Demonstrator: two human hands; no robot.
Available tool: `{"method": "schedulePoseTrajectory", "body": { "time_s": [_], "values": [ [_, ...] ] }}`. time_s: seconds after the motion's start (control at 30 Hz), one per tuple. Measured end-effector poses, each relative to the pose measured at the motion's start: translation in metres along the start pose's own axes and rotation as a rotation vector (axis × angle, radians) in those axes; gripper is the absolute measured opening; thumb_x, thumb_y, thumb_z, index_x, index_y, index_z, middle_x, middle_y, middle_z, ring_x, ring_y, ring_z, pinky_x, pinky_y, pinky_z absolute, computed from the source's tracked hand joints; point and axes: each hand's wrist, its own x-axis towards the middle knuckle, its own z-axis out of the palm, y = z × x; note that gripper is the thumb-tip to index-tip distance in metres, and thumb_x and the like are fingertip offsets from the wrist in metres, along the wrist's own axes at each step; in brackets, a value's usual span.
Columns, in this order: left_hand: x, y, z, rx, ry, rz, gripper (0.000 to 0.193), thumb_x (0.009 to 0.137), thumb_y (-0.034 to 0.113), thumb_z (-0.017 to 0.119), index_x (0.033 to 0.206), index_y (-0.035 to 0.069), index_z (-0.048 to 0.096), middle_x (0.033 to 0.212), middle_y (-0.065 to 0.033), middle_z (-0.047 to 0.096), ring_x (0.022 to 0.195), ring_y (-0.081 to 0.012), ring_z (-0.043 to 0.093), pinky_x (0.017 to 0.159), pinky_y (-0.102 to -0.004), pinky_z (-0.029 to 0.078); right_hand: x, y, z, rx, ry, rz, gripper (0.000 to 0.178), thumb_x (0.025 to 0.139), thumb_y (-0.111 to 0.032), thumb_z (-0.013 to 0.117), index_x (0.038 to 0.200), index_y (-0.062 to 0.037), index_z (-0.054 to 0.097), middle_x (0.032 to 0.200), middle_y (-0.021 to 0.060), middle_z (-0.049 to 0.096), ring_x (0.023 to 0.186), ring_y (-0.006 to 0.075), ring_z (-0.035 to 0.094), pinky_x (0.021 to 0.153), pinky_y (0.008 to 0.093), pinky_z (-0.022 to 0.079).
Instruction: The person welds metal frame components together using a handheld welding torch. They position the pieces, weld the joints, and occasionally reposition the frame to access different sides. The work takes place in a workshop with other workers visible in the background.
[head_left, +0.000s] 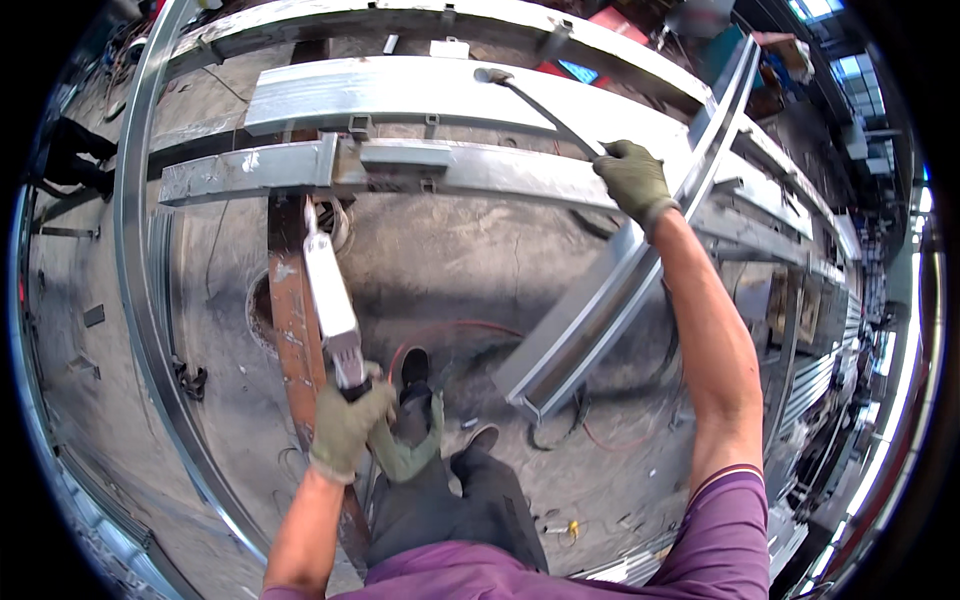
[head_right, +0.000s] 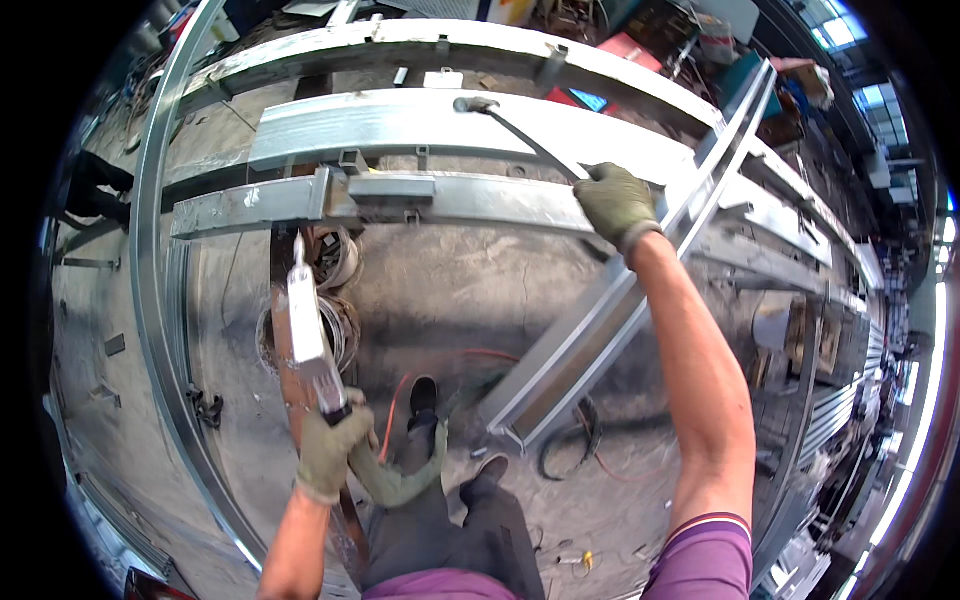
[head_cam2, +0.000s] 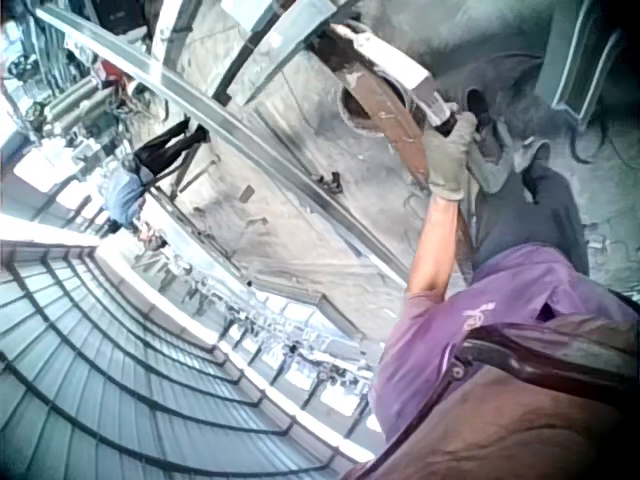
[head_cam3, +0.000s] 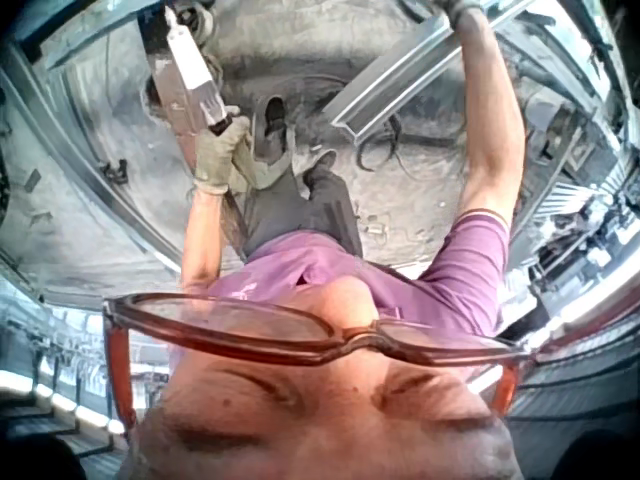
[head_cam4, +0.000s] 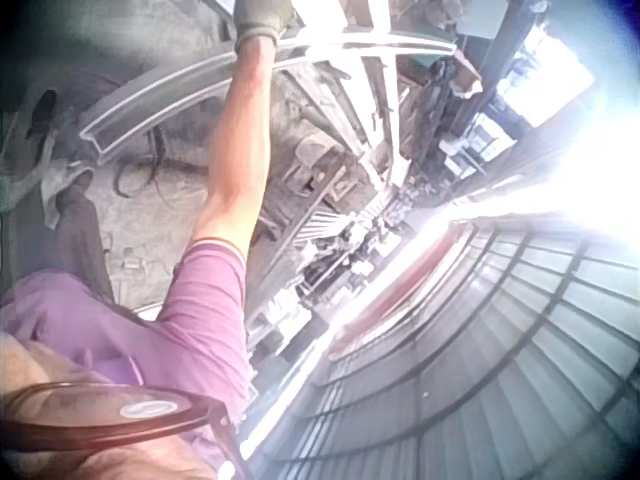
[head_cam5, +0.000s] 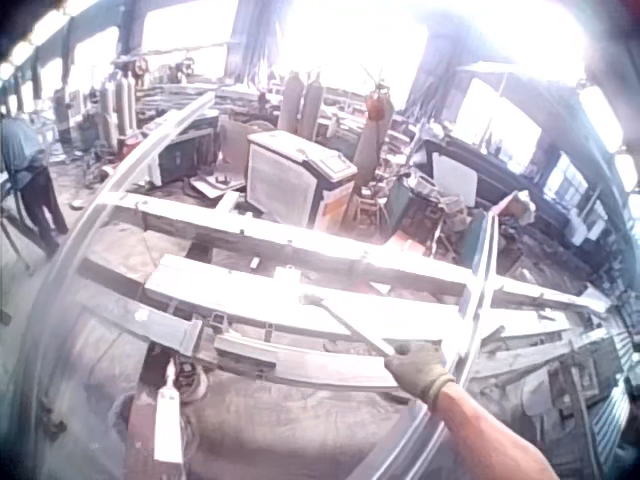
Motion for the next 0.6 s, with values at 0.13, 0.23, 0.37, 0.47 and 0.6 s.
{"method": "schedulePoseTrajectory", "body": {
  "time_s": [0.13,0.23,0.37,0.47,0.6],
  "values": [
    [-0.006,0.022,0.017,0.144,0.027,0.082,0.027,0.092,0.02,0.081,0.11,0.003,0.069,0.075,-0.0023,0.068,0.063,-0.0132,0.066,0.06,-0.0303,0.051,-0.17,0.036,-0.065,0.714,-0.203,0.059,0.03,0.097,-0.021,0.064,0.109,0.0059,0.071,0.073,0.0044,0.061,0.059,0.0129,0.059,0.055,0.0294,0.047],
    [0.008,0.024,0.03,0.29,-0.041,0.228,0.029,0.089,0.023,0.085,0.108,0.004,0.071,0.084,0.0008,0.068,0.074,-0.0096,0.063,0.067,-0.0295,0.051,-0.281,0.079,-0.076,0.85,-0.142,0.134,0.038,0.098,-0.018,0.072,0.128,0.0055,0.07,0.08,0.0021,0.066,0.063,0.0119,0.061,0.058,0.0291,0.048],
    [0.038,0.046,0.069,0.694,-0.091,0.309,0.029,0.089,0.028,0.089,0.101,0.005,0.076,0.083,0.003,0.067,0.073,-0.0078,0.06,0.065,-0.0293,0.049,-0.357,0.099,-0.069,0.733,-0.147,0.22,0.024,0.099,-0.018,0.079,0.115,-0.0003,0.074,0.081,-0.0057,0.06,0.07,0.0046,0.051,0.06,0.0265,0.043],
    [0.037,0.056,0.137,0.875,-0.105,0.445,0.046,0.083,0.046,0.092,0.097,0.004,0.079,0.084,-0.0018,0.073,0.073,-0.0116,0.065,0.068,-0.0316,0.052,-0.417,0.137,-0.029,0.756,-0.152,0.141,0.015,0.097,-0.014,0.079,0.098,-0.0007,0.073,0.076,-0.0069,0.056,0.072,0.003,0.046,0.061,0.0262,0.041],
    [0.083,0.055,0.188,1.214,-0.182,0.533,0.057,0.082,0.056,0.09,0.108,0.005,0.083,0.089,-0.0062,0.077,0.073,-0.0159,0.069,0.073,-0.0327,0.057,-0.491,0.147,0.027,0.606,-0.107,0.032,0.02,0.091,-0.013,0.078,0.107,-0.0024,0.074,0.08,0.0175,0.07,0.069,0.0274,0.069,0.069,0.0401,0.055]
  ]
}}
